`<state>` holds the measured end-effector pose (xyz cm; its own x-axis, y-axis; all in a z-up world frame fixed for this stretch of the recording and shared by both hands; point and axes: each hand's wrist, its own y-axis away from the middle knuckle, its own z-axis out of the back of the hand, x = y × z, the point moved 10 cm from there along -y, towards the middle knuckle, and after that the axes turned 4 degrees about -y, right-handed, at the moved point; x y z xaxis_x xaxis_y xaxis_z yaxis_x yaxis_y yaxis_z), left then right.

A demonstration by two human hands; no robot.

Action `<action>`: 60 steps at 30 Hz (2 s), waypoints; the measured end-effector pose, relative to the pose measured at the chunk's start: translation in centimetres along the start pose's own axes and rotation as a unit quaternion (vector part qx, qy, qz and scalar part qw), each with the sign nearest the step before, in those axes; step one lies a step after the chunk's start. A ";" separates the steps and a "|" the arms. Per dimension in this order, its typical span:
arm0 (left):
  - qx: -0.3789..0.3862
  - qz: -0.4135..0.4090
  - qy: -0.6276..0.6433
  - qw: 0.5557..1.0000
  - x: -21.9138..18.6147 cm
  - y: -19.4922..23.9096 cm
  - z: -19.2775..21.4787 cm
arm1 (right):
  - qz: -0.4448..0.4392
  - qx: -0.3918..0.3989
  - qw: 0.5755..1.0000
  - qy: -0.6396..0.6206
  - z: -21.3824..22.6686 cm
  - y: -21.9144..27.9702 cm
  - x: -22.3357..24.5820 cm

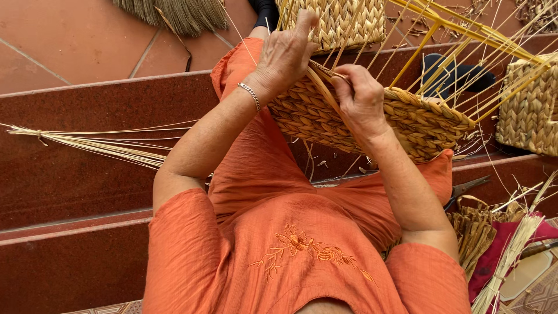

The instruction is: The person weaves a basket by hand, interlacing dried palm fronds through a vertical frame. They repeatedly pull and tighten strands to build up the basket's side walls.

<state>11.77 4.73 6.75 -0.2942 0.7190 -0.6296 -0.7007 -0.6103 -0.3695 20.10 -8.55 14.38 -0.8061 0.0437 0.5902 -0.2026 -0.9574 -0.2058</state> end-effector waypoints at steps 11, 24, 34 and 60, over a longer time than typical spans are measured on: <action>0.132 0.001 0.016 0.991 -2.5 -0.1 -2.8 | 0.051 0.054 0.949 0.307 4.3 1.1 3.2; 0.129 -0.065 0.036 0.989 -6.4 0.4 2.2 | -0.099 0.217 0.925 0.296 5.7 -2.7 -0.8; 0.050 -0.165 0.057 0.983 -5.9 2.4 3.3 | -0.021 0.076 0.992 0.099 2.4 -1.3 -1.9; 0.093 -0.060 0.161 0.981 -5.9 0.0 0.1 | -0.061 0.092 0.964 0.242 6.3 1.4 1.0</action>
<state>13.46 0.48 10.54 -0.0028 0.6215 -0.7834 -0.8329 -0.4350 -0.3422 22.54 -11.66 19.60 -0.9563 0.2453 0.1590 -0.2467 -0.9690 0.0108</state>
